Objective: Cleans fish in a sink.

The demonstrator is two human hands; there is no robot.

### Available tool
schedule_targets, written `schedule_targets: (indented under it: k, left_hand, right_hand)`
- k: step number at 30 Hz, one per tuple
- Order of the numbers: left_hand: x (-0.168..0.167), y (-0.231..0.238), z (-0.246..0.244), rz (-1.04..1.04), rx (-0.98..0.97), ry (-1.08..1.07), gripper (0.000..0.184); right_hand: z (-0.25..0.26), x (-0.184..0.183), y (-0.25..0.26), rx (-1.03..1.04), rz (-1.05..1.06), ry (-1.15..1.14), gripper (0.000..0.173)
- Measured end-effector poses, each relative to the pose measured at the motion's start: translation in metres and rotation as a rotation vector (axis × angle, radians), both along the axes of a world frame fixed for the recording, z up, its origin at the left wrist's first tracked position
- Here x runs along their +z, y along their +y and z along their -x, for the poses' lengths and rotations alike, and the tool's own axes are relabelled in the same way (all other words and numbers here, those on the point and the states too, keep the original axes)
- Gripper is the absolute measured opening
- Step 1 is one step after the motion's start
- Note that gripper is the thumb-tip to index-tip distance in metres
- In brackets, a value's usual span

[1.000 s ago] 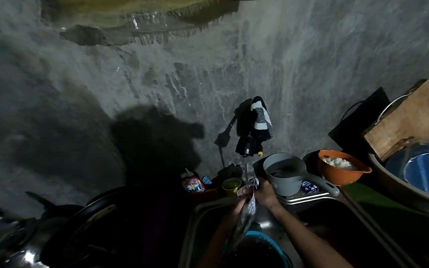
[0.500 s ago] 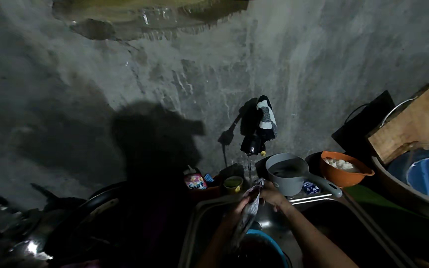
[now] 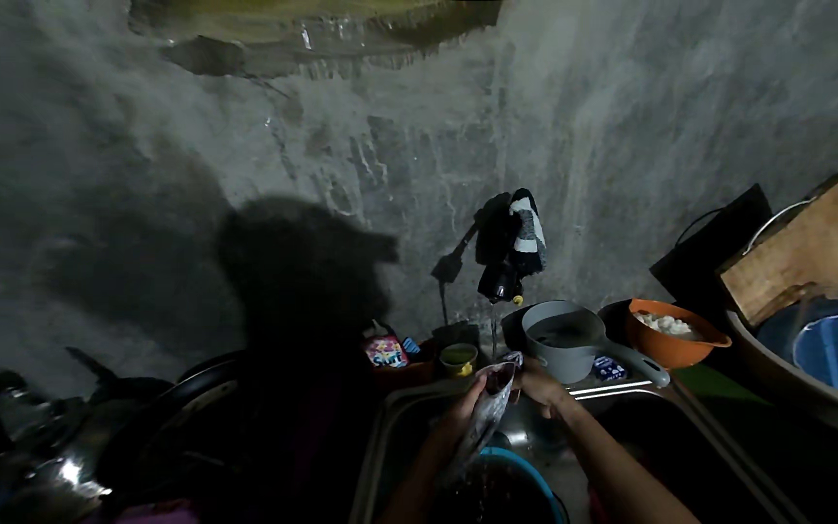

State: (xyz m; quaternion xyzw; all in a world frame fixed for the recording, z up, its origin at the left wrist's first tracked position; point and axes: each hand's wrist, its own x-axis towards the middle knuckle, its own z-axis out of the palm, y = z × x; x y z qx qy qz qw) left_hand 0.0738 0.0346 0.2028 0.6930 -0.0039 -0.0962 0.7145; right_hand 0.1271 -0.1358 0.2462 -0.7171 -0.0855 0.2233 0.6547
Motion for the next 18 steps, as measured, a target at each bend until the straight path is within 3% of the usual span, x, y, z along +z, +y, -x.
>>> schedule_targets:
  k: [3, 8, 12, 15, 18]
  left_hand:
    - [0.004, 0.001, 0.001, -0.161, 0.046, 0.030, 0.054]
    - [0.025, -0.008, 0.004, -0.232, 0.126, 0.109, 0.053]
    - [0.017, 0.000, -0.002, -0.320, 0.097, 0.078, 0.056]
    - [0.016, 0.001, 0.000, -0.255, 0.124, 0.065, 0.054]
    - [0.012, -0.001, -0.003, -0.056, 0.176, 0.070, 0.051]
  right_hand:
    - [0.002, 0.001, 0.000, -0.006, 0.011, -0.028, 0.037]
    - [0.006, 0.004, 0.003, -0.052, 0.069, -0.085, 0.045]
    - [0.013, 0.008, 0.008, -0.115, 0.050, -0.074, 0.047]
    - [0.015, 0.007, 0.011, -0.119, 0.032, -0.034, 0.053]
    - [0.014, 0.009, 0.014, -0.101, 0.029, -0.017, 0.062]
